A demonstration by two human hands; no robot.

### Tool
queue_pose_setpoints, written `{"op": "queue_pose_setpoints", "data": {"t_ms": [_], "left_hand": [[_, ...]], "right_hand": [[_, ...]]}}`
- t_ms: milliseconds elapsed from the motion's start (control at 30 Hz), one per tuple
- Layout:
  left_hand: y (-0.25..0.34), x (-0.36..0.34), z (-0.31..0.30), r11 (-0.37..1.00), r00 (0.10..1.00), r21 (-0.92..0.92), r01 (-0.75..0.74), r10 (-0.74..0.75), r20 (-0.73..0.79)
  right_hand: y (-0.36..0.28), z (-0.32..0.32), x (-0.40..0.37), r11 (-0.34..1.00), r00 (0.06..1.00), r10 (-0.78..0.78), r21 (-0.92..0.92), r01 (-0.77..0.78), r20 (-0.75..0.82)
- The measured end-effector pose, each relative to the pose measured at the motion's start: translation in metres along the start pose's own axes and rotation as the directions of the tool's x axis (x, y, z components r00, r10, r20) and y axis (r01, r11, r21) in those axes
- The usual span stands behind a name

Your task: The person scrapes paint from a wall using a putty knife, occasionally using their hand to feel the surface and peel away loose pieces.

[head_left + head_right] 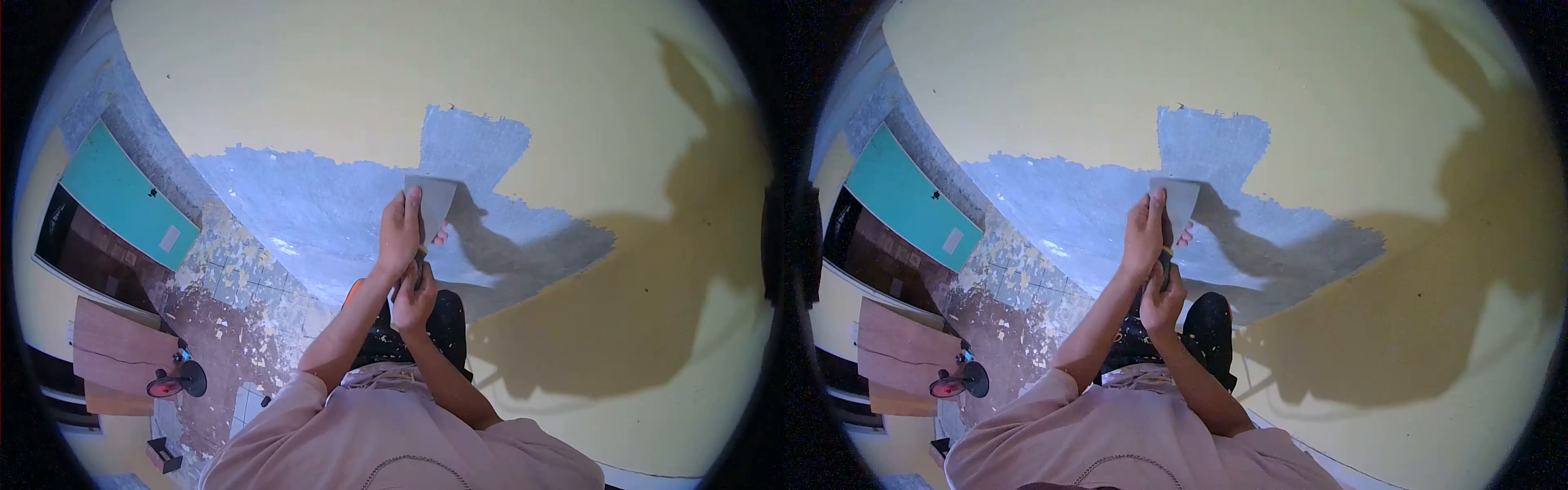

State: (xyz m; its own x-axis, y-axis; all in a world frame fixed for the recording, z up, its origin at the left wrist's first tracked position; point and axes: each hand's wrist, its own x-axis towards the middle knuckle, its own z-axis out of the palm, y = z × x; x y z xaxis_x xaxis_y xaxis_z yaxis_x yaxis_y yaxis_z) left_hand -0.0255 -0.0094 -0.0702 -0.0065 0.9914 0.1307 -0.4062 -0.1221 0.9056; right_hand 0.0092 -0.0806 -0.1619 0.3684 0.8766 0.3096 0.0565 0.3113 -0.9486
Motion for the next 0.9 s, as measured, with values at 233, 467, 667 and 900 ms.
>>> {"op": "queue_pose_setpoints", "data": {"t_ms": [233,467,667,900], "left_hand": [[0.004,0.010,-0.001,0.987,0.999,0.158,-0.033,0.029,0.024],[-0.025,-0.008,-0.014,0.996,0.997,0.032,0.080,-0.080,-0.010],[-0.001,0.005,-0.013,0.997,1.000,0.070,-0.011,0.011,-0.004],[0.006,0.017,-0.006,0.995,0.999,0.090,-0.049,0.050,-0.012]], "right_hand": [[-0.016,-0.001,0.010,0.992,0.994,0.106,0.059,-0.108,0.022],[-0.008,0.000,-0.007,0.996,0.999,-0.001,-0.087,-0.003,-0.046],[-0.014,0.008,-0.001,0.988,0.995,0.075,0.130,-0.082,0.060],[-0.018,0.010,0.009,0.993,0.999,0.053,0.109,-0.052,-0.006]]}}
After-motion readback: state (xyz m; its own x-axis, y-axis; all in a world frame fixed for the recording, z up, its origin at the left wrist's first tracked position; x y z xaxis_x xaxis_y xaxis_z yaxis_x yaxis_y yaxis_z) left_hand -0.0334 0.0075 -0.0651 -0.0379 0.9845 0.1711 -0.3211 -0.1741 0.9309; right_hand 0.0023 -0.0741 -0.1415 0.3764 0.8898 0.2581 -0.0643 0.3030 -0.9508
